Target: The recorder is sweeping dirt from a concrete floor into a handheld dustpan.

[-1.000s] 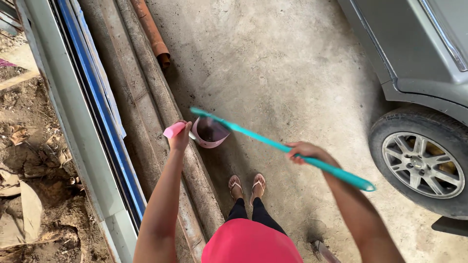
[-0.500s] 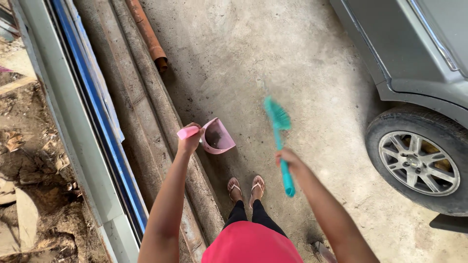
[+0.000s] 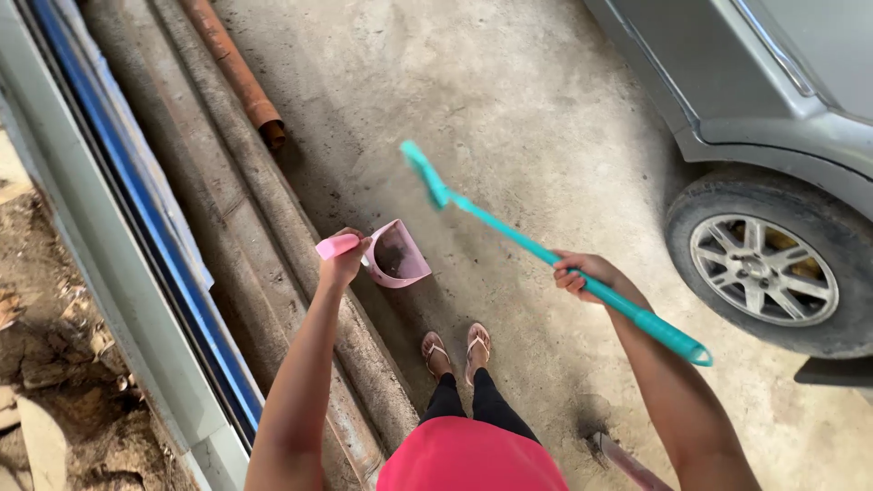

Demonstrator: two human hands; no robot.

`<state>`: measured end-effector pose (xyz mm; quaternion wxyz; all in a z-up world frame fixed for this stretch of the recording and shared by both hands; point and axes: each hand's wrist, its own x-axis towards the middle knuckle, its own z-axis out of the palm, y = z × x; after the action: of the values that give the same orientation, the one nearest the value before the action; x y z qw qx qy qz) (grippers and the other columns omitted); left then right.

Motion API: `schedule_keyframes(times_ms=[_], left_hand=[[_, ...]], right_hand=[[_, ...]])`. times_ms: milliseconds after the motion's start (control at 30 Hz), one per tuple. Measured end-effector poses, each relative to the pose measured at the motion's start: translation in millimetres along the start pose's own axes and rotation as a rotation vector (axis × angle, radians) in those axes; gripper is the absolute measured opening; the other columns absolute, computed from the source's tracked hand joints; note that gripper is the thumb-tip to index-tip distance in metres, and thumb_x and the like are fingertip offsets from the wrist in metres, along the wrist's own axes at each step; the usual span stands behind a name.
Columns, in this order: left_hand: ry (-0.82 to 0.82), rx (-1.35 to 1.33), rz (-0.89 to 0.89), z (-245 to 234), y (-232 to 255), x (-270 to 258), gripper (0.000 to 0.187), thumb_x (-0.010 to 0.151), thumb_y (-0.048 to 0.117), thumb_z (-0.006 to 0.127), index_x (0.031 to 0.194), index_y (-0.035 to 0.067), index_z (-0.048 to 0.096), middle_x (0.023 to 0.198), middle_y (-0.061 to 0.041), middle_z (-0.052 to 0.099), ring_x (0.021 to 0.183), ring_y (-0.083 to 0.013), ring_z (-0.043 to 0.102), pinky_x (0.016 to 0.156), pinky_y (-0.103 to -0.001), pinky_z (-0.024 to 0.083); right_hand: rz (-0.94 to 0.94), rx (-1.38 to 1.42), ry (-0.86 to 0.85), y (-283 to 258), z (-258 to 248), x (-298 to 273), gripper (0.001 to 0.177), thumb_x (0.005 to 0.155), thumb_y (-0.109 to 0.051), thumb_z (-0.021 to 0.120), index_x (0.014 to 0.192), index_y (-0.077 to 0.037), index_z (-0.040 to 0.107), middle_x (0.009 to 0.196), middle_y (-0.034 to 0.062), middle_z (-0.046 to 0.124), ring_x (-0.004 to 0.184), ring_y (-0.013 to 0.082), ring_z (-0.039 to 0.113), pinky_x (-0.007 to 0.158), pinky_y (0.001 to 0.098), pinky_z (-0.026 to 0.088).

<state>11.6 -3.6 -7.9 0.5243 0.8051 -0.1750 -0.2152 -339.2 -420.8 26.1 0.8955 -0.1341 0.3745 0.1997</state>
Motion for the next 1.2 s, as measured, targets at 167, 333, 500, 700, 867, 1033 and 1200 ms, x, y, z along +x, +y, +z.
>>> schedule_keyframes(times_ms=[167, 333, 500, 700, 867, 1033, 1200], left_hand=[[-0.089, -0.019, 0.061, 20, 22, 2, 0.015, 0.088, 0.015, 0.077, 0.083, 0.005, 0.067, 0.070, -0.002, 0.060, 0.067, -0.0111, 0.055, 0.060, -0.030, 0.046], [-0.100, 0.029, 0.038, 43, 50, -10, 0.013, 0.086, 0.015, 0.076, 0.084, 0.006, 0.067, 0.070, -0.001, 0.061, 0.067, -0.0105, 0.056, 0.062, -0.029, 0.048], [-0.086, 0.028, 0.079, 52, 43, -14, 0.016, 0.088, 0.015, 0.076, 0.082, 0.004, 0.065, 0.070, -0.003, 0.060, 0.067, -0.0120, 0.054, 0.063, -0.030, 0.047], [-0.086, -0.033, 0.060, 62, 1, -22, 0.018, 0.090, 0.017, 0.077, 0.086, 0.004, 0.064, 0.075, -0.003, 0.062, 0.072, -0.0125, 0.057, 0.065, -0.031, 0.047], [-0.005, 0.067, 0.014, 55, -1, -47, 0.018, 0.089, 0.019, 0.078, 0.088, 0.006, 0.066, 0.077, -0.003, 0.064, 0.073, -0.0124, 0.058, 0.067, -0.031, 0.050], [0.069, -0.033, 0.074, 66, -1, -80, 0.020, 0.090, 0.021, 0.079, 0.087, 0.005, 0.067, 0.078, -0.005, 0.065, 0.075, -0.0142, 0.058, 0.069, -0.032, 0.051], [0.197, 0.174, 0.053, 80, 6, -111, 0.021, 0.087, 0.023, 0.081, 0.089, 0.007, 0.068, 0.080, -0.005, 0.067, 0.076, -0.0160, 0.063, 0.072, -0.033, 0.051]], right_hand=[[-0.166, -0.258, 0.353, 12, -37, 23, 0.039, 0.093, 0.000, 0.052, 0.124, -0.021, 0.040, 0.067, 0.0006, 0.043, 0.050, 0.0074, 0.042, 0.037, 0.0221, 0.038], [-0.337, -0.210, 0.604, 80, -88, 80, 0.018, 0.090, 0.003, 0.054, 0.101, -0.007, 0.043, 0.066, 0.0032, 0.051, 0.050, 0.0094, 0.048, 0.044, 0.0260, 0.043], [-0.070, -0.139, 0.380, 162, -58, 100, 0.019, 0.094, 0.002, 0.057, 0.102, -0.001, 0.040, 0.067, 0.0035, 0.048, 0.052, 0.0103, 0.047, 0.040, 0.0236, 0.040], [-0.023, -0.025, 0.028, 123, -23, 28, 0.067, 0.095, 0.003, 0.055, 0.155, 0.000, 0.026, 0.071, -0.0002, 0.047, 0.051, 0.0060, 0.044, 0.035, 0.0168, 0.035], [-0.034, -0.093, 0.025, 81, -34, -37, 0.065, 0.093, -0.001, 0.055, 0.152, -0.007, 0.029, 0.071, 0.0003, 0.048, 0.049, 0.0043, 0.043, 0.035, 0.0163, 0.036], [-0.095, -0.469, 0.367, 76, -46, -75, 0.054, 0.090, -0.001, 0.056, 0.141, -0.011, 0.041, 0.072, 0.0029, 0.049, 0.048, 0.0061, 0.043, 0.038, 0.0214, 0.035], [-0.274, -0.828, 0.614, 96, -113, -65, 0.032, 0.093, 0.001, 0.056, 0.116, 0.018, 0.042, 0.063, 0.0129, 0.051, 0.042, 0.0187, 0.050, 0.038, 0.0335, 0.043]])
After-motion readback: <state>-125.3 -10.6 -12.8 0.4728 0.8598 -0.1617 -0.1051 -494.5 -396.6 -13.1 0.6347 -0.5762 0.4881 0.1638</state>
